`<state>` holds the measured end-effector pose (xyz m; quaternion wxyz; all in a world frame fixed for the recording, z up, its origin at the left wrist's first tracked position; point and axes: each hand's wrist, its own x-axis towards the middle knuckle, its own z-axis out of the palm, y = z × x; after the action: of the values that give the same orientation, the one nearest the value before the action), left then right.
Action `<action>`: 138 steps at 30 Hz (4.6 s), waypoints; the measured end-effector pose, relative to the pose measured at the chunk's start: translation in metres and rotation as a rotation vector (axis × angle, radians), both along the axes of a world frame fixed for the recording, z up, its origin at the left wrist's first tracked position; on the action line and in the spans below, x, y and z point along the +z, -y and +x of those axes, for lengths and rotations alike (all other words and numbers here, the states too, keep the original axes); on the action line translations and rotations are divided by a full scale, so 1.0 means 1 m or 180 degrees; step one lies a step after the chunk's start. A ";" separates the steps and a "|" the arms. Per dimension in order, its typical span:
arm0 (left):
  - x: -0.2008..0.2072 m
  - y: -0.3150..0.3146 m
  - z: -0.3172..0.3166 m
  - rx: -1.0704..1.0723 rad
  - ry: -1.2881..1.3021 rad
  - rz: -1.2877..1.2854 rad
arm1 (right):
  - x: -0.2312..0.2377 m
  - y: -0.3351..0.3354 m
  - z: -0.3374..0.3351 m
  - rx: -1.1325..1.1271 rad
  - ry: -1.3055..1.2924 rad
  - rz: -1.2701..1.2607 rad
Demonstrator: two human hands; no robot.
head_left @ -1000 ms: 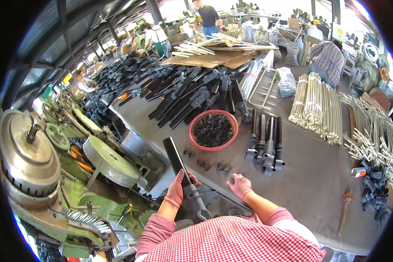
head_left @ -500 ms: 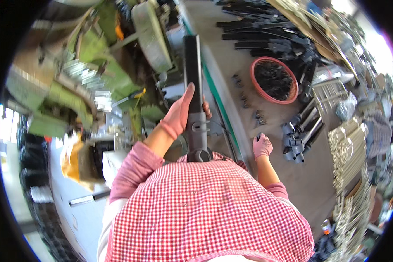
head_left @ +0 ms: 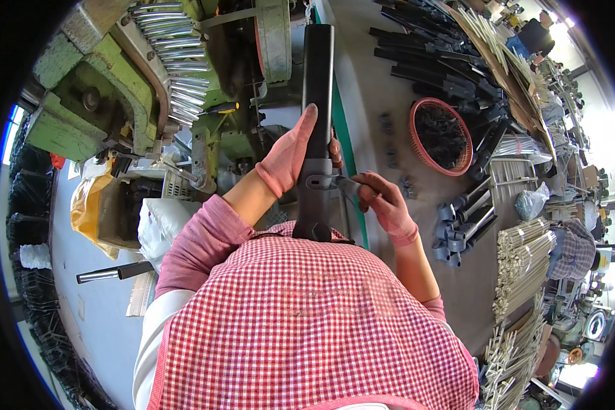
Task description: The person repeatedly picks up a long metal rod and a small black component, inserts the component into the rod, and places the assembled unit into a white bag. The process is repeated multiple times in a factory setting.
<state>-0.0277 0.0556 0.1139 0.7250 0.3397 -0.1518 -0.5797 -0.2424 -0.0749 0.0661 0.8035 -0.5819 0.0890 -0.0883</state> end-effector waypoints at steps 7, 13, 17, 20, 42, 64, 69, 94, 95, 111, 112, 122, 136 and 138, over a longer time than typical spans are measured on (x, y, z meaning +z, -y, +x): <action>-0.004 -0.028 0.012 0.0427 -0.0271 -0.0114 | 0.037 -0.049 0.061 -0.0560 -0.0696 0.0364; -0.033 -0.056 0.027 0.1625 -0.1069 0.0135 | 0.030 -0.086 0.093 -0.0531 -0.0564 -0.2429; -0.052 -0.077 0.034 0.2621 -0.1039 0.0537 | 0.028 -0.110 0.121 0.0136 -0.0815 -0.3508; -0.060 -0.099 0.043 0.3040 -0.0734 0.0632 | 0.024 -0.129 0.151 0.0376 -0.0766 -0.3257; -0.063 -0.251 0.091 0.3113 0.0680 0.0326 | 0.071 -0.198 0.304 0.1161 -0.1695 -0.1020; -0.080 -0.287 0.192 0.2389 0.0380 0.1445 | 0.049 -0.242 0.293 0.0659 -0.0826 -0.4933; -0.082 -0.289 0.213 0.2177 0.0529 0.1498 | 0.051 -0.243 0.292 0.0676 -0.1046 -0.4573; -0.079 -0.289 0.235 0.2133 0.0871 0.0534 | 0.079 -0.244 0.280 0.0731 -0.1289 -0.4022; -0.075 -0.290 0.235 0.2070 0.0608 0.0313 | 0.081 -0.245 0.280 0.0260 -0.0733 -0.4226; -0.168 -0.258 -0.016 0.1274 -0.1263 0.0930 | 0.005 -0.114 -0.020 0.0856 -0.2312 -0.3497; -0.161 -0.238 -0.042 0.1254 -0.1242 0.0805 | 0.001 -0.116 -0.026 0.0946 -0.2338 -0.3794; -0.158 -0.259 -0.062 0.3634 -0.2085 0.0006 | -0.001 -0.134 0.007 0.2306 -0.1611 -0.3095; -0.100 -0.550 -0.193 0.0587 0.3531 0.4851 | -0.016 -0.387 0.228 0.4779 0.1120 -0.5069; -0.113 -0.549 -0.208 0.1091 0.2538 0.4653 | -0.029 -0.421 0.247 0.4109 0.2918 -0.5306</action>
<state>-0.2357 0.6041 0.0006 0.2933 0.9198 0.0703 -0.2511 0.0043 0.3462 0.0371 0.0212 -0.7831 -0.6126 0.1050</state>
